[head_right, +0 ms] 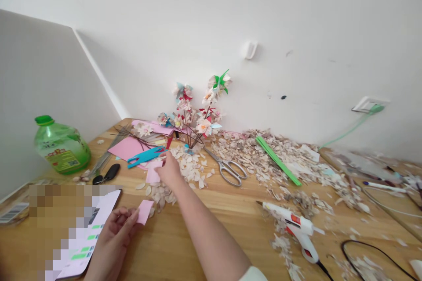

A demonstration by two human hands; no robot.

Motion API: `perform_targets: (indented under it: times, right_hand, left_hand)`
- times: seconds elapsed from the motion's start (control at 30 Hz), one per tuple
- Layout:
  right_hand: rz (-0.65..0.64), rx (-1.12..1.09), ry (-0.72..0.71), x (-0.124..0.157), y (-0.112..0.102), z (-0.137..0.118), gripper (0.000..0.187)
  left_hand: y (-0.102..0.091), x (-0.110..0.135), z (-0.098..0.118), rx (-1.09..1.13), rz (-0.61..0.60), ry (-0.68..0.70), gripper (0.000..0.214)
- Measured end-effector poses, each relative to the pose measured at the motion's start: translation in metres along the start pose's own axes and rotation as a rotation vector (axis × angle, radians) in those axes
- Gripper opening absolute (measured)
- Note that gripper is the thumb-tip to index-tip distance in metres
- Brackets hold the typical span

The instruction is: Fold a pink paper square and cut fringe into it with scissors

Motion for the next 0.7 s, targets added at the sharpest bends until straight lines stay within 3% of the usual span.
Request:
perform_targets:
  times: [0.1, 0.17, 0.23, 0.4, 0.5, 0.6, 0.7]
  right_hand:
    - [0.068, 0.053, 0.029, -0.018, 0.010, 0.006, 0.030]
    - [0.122, 0.106, 0.045, -0.017, -0.006, 0.015, 0.028]
    - [0.172, 0.172, 0.067, -0.007, -0.039, 0.029, 0.027]
    - [0.303, 0.427, 0.236, 0.032, -0.147, 0.078, 0.024]
    - [0.330, 0.569, 0.355, 0.047, -0.186, 0.103, 0.025]
    - [0.317, 0.650, 0.428, 0.047, -0.196, 0.116, 0.027]
    - [0.289, 0.684, 0.465, 0.040, -0.191, 0.118, 0.028]
  left_hand:
    - [-0.004, 0.001, 0.000, -0.028, 0.036, 0.014, 0.034]
    - [-0.005, 0.000, 0.001, -0.064, 0.041, 0.040, 0.033]
    - [-0.004, -0.002, 0.003, -0.084, 0.031, 0.062, 0.032]
    - [0.006, -0.005, 0.003, -0.091, 0.004, 0.061, 0.034]
    - [0.019, -0.004, 0.003, -0.049, -0.014, 0.030, 0.040]
    - [0.032, -0.001, 0.000, -0.016, -0.053, -0.004, 0.042]
    - [0.035, 0.002, -0.004, -0.007, -0.061, -0.010, 0.044]
Point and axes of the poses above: each hand's wrist, its own x-axis away from the middle knuckle, its own y-axis out of the palm, z = x × y, the point moved 6 cm from there along -x, towards the middle knuckle, and after that the axes turned 10 degrees about -x, right-handed, at the moved point
